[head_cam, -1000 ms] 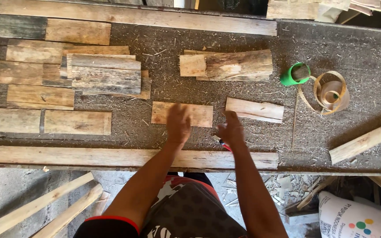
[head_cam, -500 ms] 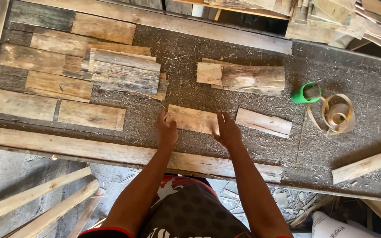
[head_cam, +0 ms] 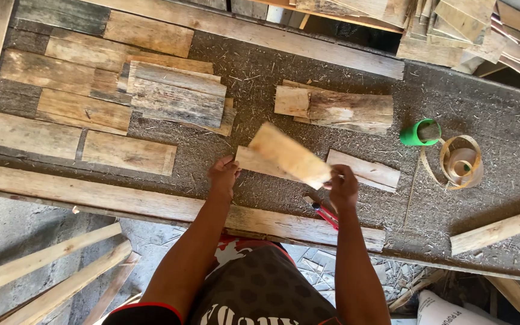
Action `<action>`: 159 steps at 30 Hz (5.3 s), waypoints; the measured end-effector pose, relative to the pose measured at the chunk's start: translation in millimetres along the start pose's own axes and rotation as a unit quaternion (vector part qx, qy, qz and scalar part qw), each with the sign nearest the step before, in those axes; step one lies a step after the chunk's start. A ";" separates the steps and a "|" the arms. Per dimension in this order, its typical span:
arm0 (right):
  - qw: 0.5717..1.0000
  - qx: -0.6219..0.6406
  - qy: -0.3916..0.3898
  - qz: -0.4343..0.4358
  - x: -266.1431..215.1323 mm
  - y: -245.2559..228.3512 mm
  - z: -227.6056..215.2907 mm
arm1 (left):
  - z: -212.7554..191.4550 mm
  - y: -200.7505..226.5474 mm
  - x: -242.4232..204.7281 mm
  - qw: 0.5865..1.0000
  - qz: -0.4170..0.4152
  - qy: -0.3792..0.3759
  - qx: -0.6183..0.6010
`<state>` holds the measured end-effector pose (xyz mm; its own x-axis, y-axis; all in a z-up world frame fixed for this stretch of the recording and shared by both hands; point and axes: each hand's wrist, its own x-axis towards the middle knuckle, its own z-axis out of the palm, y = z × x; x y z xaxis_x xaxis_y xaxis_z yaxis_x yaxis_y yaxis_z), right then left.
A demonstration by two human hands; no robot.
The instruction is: Cutting and measuring small wood or bamboo slats using a utility knife on a workshop bench.
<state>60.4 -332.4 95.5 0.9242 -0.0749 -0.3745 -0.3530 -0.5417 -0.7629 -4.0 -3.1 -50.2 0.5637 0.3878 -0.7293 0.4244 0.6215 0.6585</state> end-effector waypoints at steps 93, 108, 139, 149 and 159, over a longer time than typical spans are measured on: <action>0.827 -0.532 -0.116 -0.139 33.5 26.3 -151.0 | 195.4 -5.2 -79.9 0.883 0.207 -0.169 0.387; 0.855 -0.499 -0.122 -0.073 44.7 14.9 -158.5 | 248.1 -25.2 -122.8 0.874 0.175 -0.141 0.430; 0.962 -0.061 0.120 0.237 55.6 110.8 -121.6 | 215.4 -19.6 -84.4 0.888 0.192 0.018 0.418; 0.980 -0.151 0.077 0.109 72.7 74.5 -25.5 | 122.3 7.1 -34.5 0.915 0.221 0.112 0.319; 0.989 -0.098 0.102 0.051 78.8 86.3 -3.2 | 88.7 5.4 15.6 0.930 0.213 0.024 0.300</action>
<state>103.2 -387.7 1.8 0.9024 -0.2939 -0.3150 -0.4294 -0.6728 -0.6024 70.0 -54.1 -41.5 0.7445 0.5507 -0.3775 0.4981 -0.0816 0.8633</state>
